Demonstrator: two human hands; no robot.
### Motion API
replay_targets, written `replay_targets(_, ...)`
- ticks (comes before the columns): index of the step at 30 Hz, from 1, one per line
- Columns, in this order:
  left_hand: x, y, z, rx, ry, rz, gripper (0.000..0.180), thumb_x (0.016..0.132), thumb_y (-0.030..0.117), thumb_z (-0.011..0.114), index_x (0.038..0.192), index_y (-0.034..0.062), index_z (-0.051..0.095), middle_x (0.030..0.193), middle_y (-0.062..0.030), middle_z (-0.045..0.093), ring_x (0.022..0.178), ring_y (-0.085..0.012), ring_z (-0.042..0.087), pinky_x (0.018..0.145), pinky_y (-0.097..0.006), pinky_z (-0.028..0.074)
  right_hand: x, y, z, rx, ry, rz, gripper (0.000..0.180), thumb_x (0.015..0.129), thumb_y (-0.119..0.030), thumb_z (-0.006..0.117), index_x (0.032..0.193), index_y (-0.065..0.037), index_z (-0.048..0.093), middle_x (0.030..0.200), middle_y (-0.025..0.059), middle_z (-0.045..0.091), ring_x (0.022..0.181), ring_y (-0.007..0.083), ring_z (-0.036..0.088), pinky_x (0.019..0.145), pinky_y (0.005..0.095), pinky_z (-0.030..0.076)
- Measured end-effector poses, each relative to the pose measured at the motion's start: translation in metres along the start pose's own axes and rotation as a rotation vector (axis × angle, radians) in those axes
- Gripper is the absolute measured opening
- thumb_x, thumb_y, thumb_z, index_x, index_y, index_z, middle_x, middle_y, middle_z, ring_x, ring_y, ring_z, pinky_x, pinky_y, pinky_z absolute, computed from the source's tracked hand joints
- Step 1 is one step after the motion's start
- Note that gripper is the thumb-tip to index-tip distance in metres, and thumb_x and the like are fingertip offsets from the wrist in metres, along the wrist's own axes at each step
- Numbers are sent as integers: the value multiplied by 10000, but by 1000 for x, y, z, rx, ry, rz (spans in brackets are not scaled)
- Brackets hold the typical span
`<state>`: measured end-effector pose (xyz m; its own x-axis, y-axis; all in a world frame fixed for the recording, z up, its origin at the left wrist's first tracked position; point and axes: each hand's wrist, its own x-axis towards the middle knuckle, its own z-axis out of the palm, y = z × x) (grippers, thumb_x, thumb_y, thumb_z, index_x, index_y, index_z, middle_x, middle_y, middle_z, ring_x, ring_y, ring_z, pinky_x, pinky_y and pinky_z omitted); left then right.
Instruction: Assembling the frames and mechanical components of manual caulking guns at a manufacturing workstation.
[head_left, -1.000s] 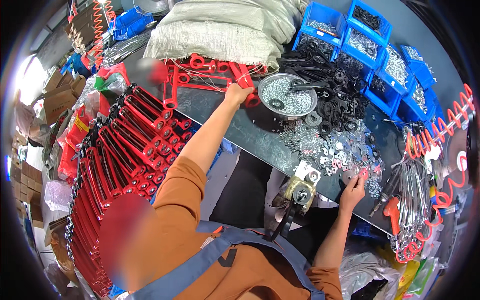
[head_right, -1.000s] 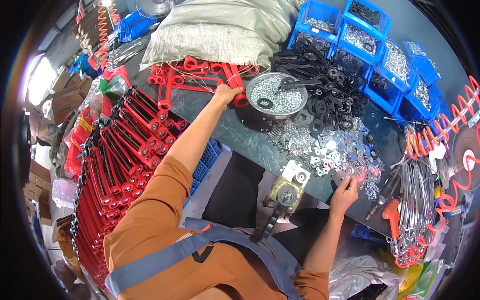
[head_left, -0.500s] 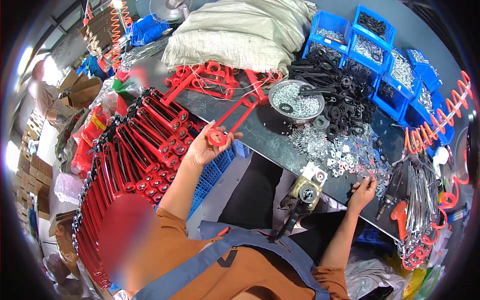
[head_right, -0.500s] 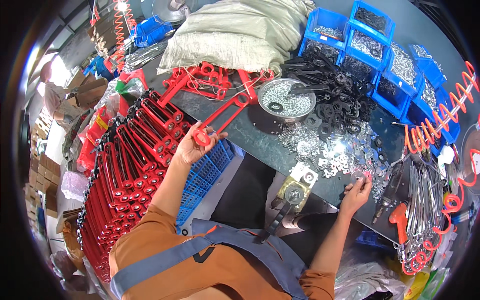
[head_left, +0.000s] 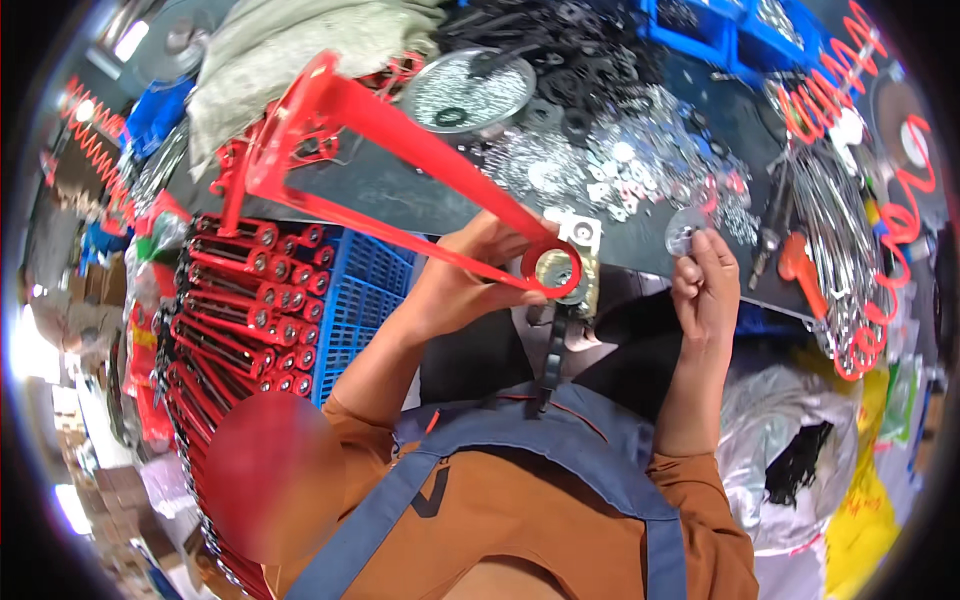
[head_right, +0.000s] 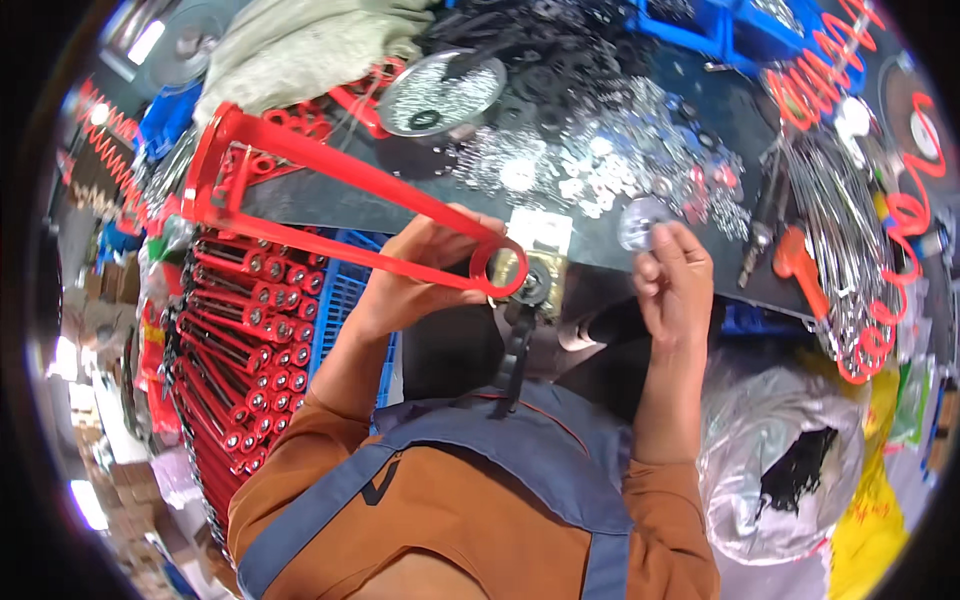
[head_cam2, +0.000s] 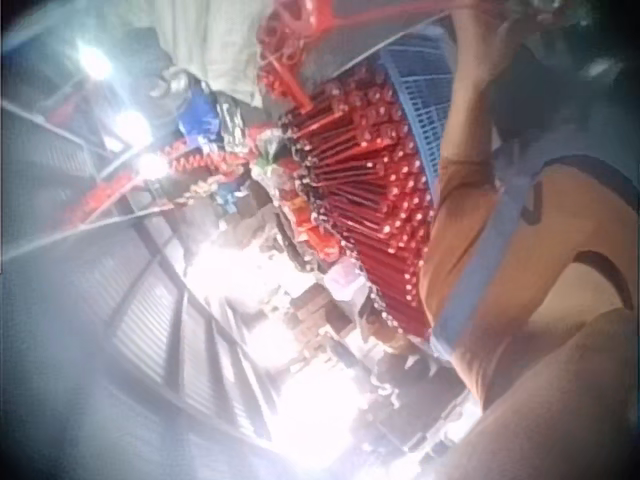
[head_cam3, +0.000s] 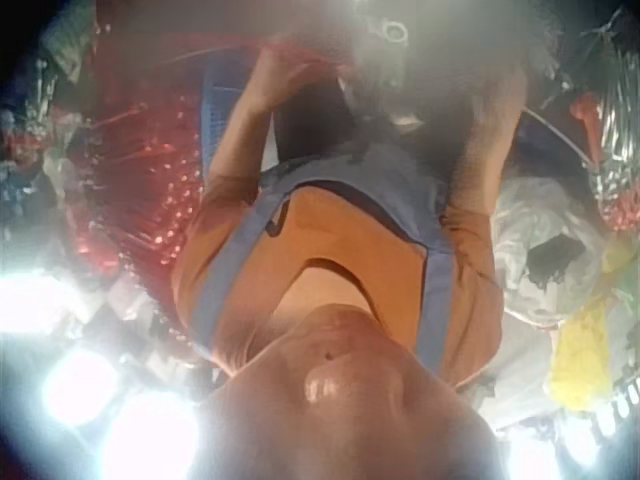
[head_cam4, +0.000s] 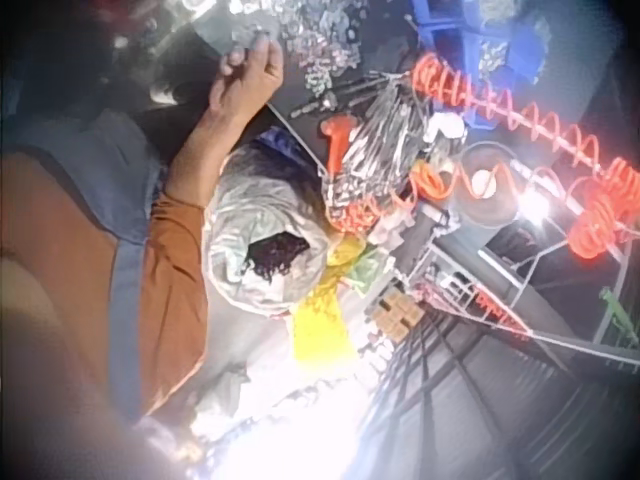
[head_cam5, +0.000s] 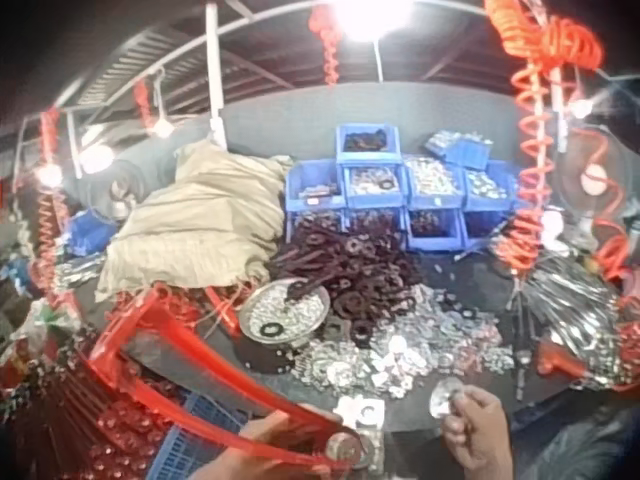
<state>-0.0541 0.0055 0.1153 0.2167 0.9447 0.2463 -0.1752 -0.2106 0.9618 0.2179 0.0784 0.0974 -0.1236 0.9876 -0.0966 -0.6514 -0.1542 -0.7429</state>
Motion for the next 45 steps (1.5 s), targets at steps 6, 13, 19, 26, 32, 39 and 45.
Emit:
replay_targets(6, 21, -33, 14, 379, -158, -275, 634, 678, -64, 780, 1237, -3, 488, 1195, -100, 590, 1165, -197, 553, 1002, -338, 440, -37, 7, -3, -234, -13, 100, 96, 892, -48, 613, 929, 40, 609, 644, 61, 588, 400, 64, 472, 321, 161, 326)
replay_targets(13, 13, -35, 20, 495, -118, -201, 633, 677, 37, 812, 1236, 47, 515, 1171, -98, 622, 1135, -213, 584, 966, -337, 451, -36, 20, -2, -416, 1, 239, 169, 874, -117, 670, 770, -5, 599, 545, 29, 551, 353, 46, 429, 315, 177, 287)
replay_targets(19, 10, -35, 27, 616, -52, -140, 656, 651, 45, 832, 1227, 57, 519, 1206, -113, 613, 1150, -232, 579, 971, -350, 455, -32, 38, 16, -491, -108, 253, 228, 907, -178, 642, 756, -14, 597, 577, -7, 540, 426, 16, 421, 383, 179, 298)
replay_targets(26, -16, -95, 15, 461, 89, 87, 492, 613, 60, 856, 1000, 36, 552, 1257, -202, 565, 1180, -307, 550, 976, -411, 461, -21, 64, 18, -978, -269, -6, 246, 844, -169, 686, 753, 19, 556, 552, 60, 508, 508, 128, 494, 490, 298, 379)
replay_targets(32, 1, -78, 18, 447, -37, 236, 391, 609, 105, 849, 851, 10, 557, 1278, -223, 548, 1162, -355, 557, 969, -445, 458, -16, 64, 23, -1209, -294, -386, 208, 811, -136, 706, 842, -14, 540, 652, 83, 520, 536, 195, 506, 519, 339, 410)
replay_targets(39, -11, -102, 7, 445, -51, 294, 374, 642, 82, 831, 920, 17, 590, 1260, -212, 561, 1174, -379, 540, 957, -456, 439, -23, 72, 22, -1176, -238, -248, 222, 817, -137, 708, 867, -8, 534, 670, 71, 517, 544, 156, 456, 539, 299, 411)
replay_targets(45, -14, -106, 6, 426, 61, 373, 775, 580, 270, 901, 1221, 50, 526, 1390, -198, 447, 1273, -331, 459, 1033, -445, 371, -24, 39, 0, -958, -127, -262, 233, 821, -156, 711, 931, 1, 581, 751, 63, 583, 641, 106, 520, 589, 274, 447)
